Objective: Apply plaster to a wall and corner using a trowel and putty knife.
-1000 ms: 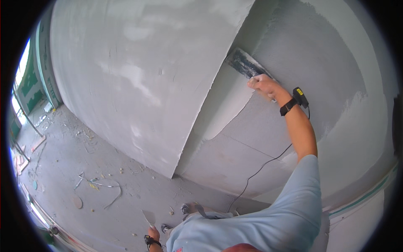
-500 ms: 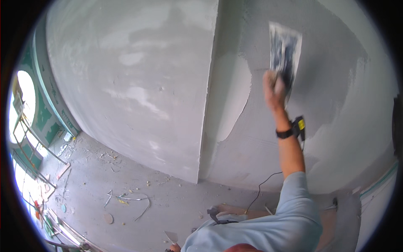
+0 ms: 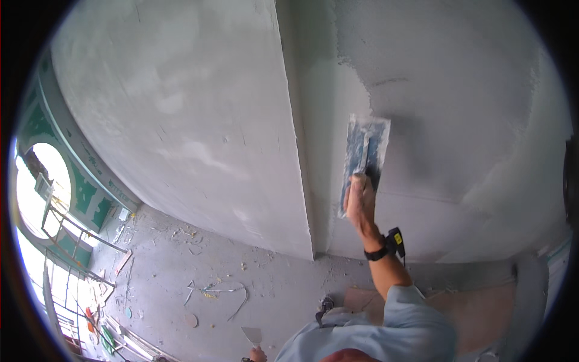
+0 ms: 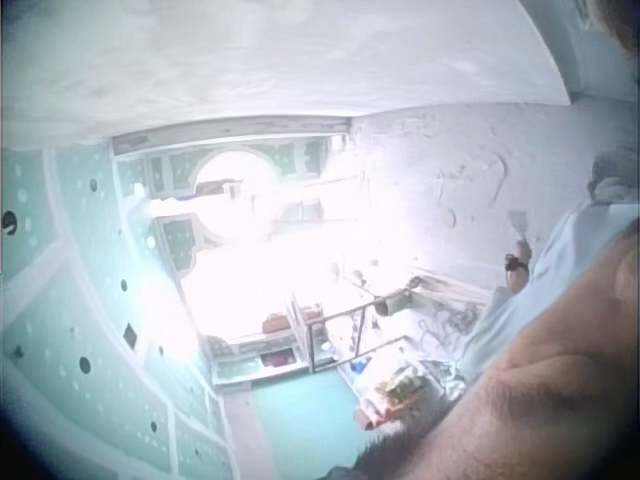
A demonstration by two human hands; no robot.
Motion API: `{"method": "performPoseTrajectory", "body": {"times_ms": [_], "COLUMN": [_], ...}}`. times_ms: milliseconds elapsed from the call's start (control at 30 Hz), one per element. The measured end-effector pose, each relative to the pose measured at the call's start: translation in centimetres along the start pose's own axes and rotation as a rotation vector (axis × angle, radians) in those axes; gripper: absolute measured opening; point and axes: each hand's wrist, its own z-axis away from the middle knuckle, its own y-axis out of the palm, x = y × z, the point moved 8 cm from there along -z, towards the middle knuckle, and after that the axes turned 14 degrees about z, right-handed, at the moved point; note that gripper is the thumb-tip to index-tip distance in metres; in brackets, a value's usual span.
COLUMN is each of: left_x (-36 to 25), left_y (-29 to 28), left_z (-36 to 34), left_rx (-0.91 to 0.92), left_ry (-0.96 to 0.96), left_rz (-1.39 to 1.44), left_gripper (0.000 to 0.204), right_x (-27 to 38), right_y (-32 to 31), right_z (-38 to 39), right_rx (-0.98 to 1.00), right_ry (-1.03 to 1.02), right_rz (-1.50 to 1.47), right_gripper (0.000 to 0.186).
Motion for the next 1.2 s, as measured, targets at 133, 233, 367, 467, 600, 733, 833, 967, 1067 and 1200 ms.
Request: {"method": "performPoseTrajectory", "body": {"times_ms": [133,233,367,467,600,733,833,967,1067,1200], "left_x": [-11.0,-10.7,-11.2,-9.8,-7.4,-7.9,-8.2,-13.5,-11.5,-12.7], "left_y": [6.1,3.2,3.6,2.0,-1.6,-3.6,-5.5,-4.1,-4.8,-4.0], "left_z": [7.2,7.5,4.0,0.7,-2.5,-1.3,0.3,3.0,-0.8,-1.4], "left_rx": [0.065,0.007,0.126,0.150,0.168,0.211,0.181,0.192,0.163,0.163], "left_ry": [-0.002,0.025,0.104,0.607,0.419,0.240,0.264,0.399,0.378,0.298], "left_rz": [-0.071,0.032,-0.081,-0.546,-0.415,-0.640,-0.828,-0.856,-0.704,-0.559], "left_gripper": [0.023,0.025,0.027,0.026,0.021,0.018,0.021,0.027,0.024,0.022], "right_x": [1.3,6.0,7.2,7.7,8.3,8.1,8.1,2.7,-1.6,-8.2], "right_y": [1.4,5.4,6.4,8.3,8.2,8.0,8.9,9.0,9.7,9.9], "right_z": [0.2,-1.6,-4.3,-5.1,-5.9,-6.6,-6.4,-3.0,0.3,4.0], "right_rx": [0.073,0.154,0.124,0.113,0.062,0.040,0.033,0.024,0.039,0.061], "right_ry": [0.078,0.062,0.035,0.062,0.056,0.107,0.139,0.239,0.245,0.253], "right_rz": [-0.050,-0.093,0.002,-0.001,0.031,0.063,0.070,0.144,0.166,0.146], "right_gripper": [0.050,0.047,0.048,0.052,0.059,0.062,0.060,0.046,0.043,0.043]}}
